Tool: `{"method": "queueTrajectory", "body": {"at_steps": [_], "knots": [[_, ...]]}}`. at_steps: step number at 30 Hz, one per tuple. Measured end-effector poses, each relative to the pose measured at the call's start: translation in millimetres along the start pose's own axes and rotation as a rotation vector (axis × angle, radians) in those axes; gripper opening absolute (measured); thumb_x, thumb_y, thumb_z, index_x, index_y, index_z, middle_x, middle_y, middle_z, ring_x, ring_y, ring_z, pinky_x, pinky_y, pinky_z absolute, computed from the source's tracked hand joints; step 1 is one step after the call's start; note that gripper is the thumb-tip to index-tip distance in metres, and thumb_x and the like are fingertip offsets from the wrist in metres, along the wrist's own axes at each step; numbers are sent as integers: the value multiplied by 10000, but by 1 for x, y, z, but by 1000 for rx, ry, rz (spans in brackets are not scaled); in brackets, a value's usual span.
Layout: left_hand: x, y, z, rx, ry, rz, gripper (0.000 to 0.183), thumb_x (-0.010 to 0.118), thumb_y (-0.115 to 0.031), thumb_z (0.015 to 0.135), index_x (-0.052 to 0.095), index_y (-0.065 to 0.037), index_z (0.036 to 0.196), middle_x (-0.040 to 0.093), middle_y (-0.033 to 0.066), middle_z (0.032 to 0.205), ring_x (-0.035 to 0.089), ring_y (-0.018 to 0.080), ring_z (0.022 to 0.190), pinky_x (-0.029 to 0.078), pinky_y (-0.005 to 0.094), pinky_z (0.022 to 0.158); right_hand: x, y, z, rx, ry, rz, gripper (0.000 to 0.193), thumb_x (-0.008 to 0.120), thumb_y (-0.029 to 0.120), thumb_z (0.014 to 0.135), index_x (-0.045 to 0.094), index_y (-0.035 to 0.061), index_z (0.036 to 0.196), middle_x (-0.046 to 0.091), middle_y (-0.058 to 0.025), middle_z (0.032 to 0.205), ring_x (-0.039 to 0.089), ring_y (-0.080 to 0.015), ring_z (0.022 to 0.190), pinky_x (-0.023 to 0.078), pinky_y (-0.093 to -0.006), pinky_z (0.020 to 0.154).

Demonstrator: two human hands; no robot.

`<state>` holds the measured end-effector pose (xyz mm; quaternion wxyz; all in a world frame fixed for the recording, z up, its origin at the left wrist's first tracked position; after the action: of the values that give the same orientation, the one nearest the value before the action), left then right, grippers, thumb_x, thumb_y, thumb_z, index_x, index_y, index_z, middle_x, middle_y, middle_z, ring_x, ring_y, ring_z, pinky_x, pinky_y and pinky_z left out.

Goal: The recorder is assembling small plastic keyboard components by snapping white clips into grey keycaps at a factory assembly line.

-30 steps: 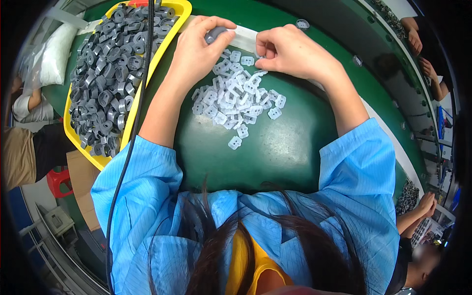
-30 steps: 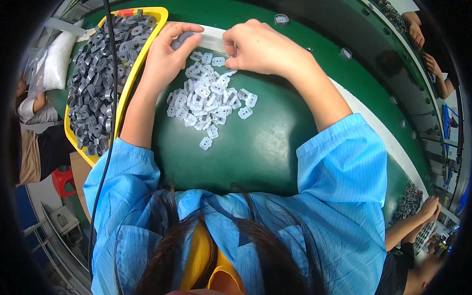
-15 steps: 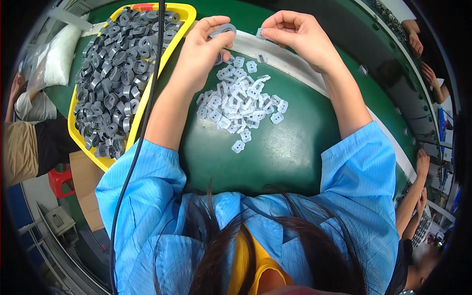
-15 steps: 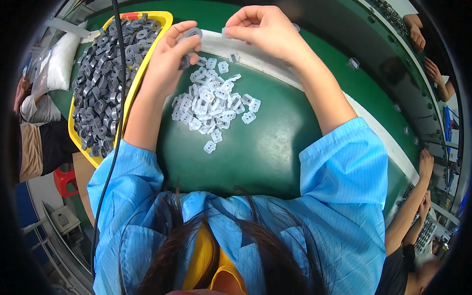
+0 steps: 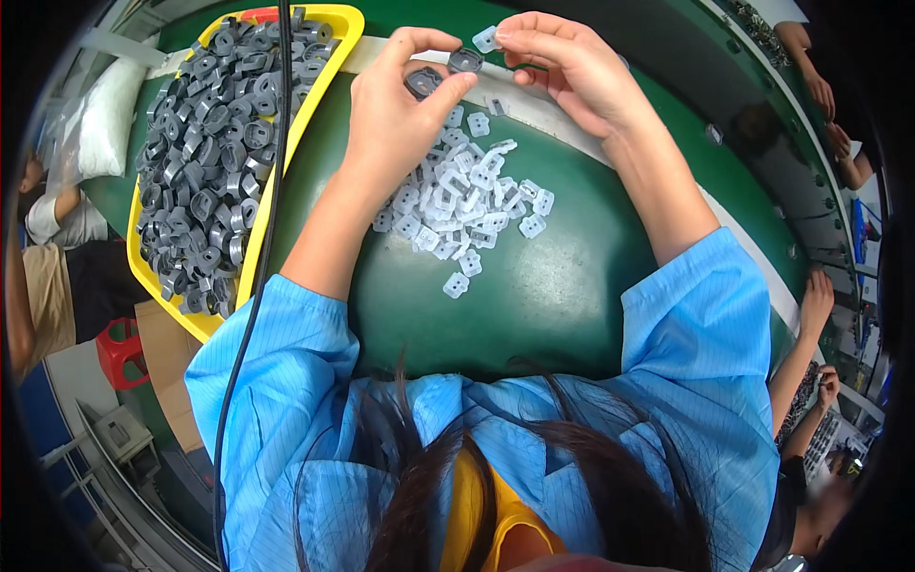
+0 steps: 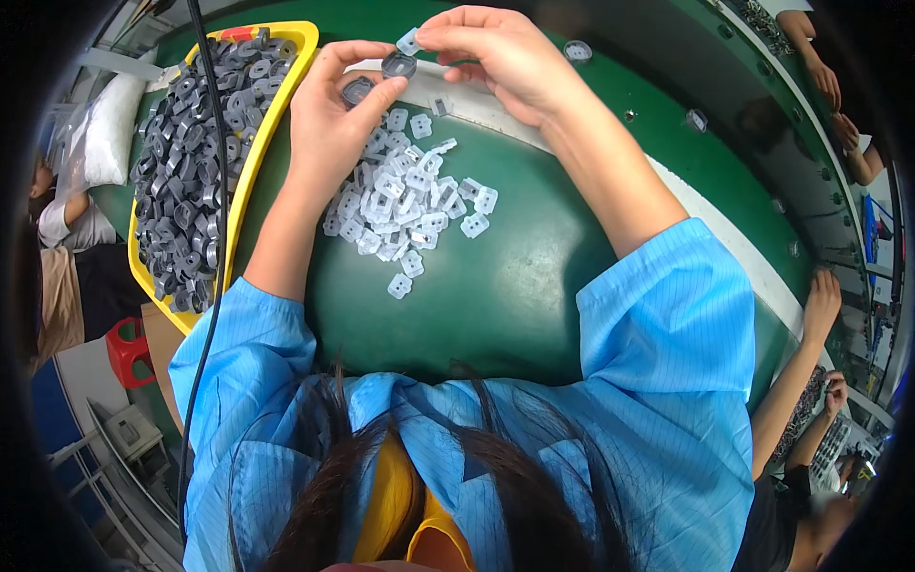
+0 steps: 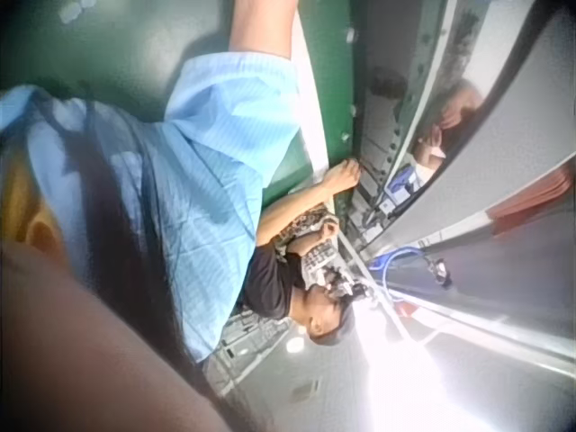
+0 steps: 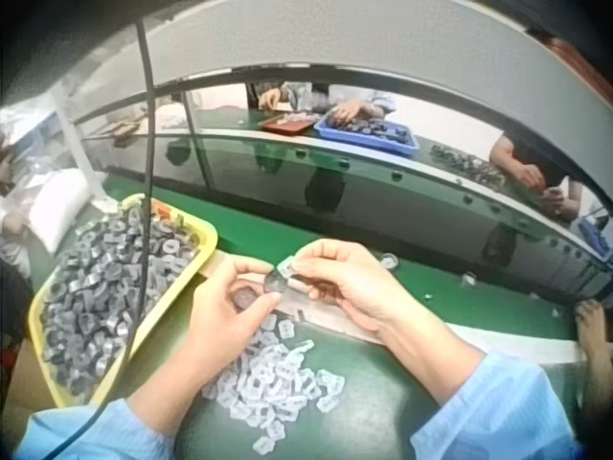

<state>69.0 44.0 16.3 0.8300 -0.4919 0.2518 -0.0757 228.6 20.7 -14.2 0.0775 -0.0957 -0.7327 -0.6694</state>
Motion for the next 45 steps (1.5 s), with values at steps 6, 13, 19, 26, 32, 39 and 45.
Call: {"method": "queueTrajectory", "body": {"at_steps": [6, 13, 19, 26, 32, 39, 45], "knots": [[-2, -20, -1, 152, -36, -28, 621, 717, 38, 777, 440, -29, 1328, 590, 119, 1152, 601, 141, 871, 509, 271, 804, 24, 29, -13, -229, -105, -663, 205, 705, 185, 836, 668, 20, 952, 634, 19, 855, 533, -66, 791, 431, -237, 741], [2, -20, -3, 246, -33, -34, 567, 694, 51, 773, 473, -49, 1285, 585, 103, 1164, 614, 149, 866, 514, 281, 779, 29, 15, -11, -39, -21, -412, 125, 711, 69, 838, 646, -3, 918, 658, -50, 835, 597, -82, 695, 486, -215, 634], [12, -27, -8, 257, 64, 14, 577, 682, 72, 788, 453, -32, 1308, 549, 111, 1182, 606, 148, 884, 514, 279, 794, 22, 9, -8, 14, 41, -303, 299, 731, 191, 844, 673, 8, 1074, 698, -67, 962, 655, -110, 846, 526, -249, 730], [7, -30, -3, 275, 97, 144, 424, 768, -4, 748, 602, -19, 1138, 577, 89, 1102, 601, 109, 740, 486, 251, 741, 26, 12, -11, 75, 160, -206, 258, 729, 69, 771, 654, -53, 985, 697, -126, 873, 675, -141, 766, 527, -239, 707], [5, -35, -3, 330, 101, 26, 309, 760, 7, 747, 666, -11, 1040, 596, 91, 1109, 569, 108, 738, 480, 249, 715, 34, 29, -17, -78, 76, -498, 132, 655, 22, 765, 621, -17, 886, 660, -64, 819, 633, -107, 756, 510, -236, 724], [2, -32, 2, 284, 115, -98, 358, 728, 22, 772, 644, -15, 1118, 594, 88, 1137, 582, 106, 780, 483, 240, 753, 40, 21, -14, -179, 118, -49, 127, 700, 61, 800, 633, 20, 900, 639, -17, 821, 570, -71, 724, 460, -225, 673], [2, -40, 0, 282, 175, 214, 643, 734, -7, 756, 468, -79, 1337, 564, 84, 1185, 597, 123, 809, 493, 269, 813, 27, 11, -5, -20, 174, 9, 192, 615, 44, 765, 559, 101, 940, 579, 25, 866, 519, -64, 761, 413, -217, 732]]}}
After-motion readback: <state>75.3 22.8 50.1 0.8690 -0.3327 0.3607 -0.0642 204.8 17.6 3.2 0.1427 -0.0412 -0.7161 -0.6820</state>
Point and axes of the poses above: each hand's wrist, its own z-axis towards the middle knuckle, its own x-axis out of the palm, y = z × x, the point moved 9 cm from there along z, towards the middle knuckle
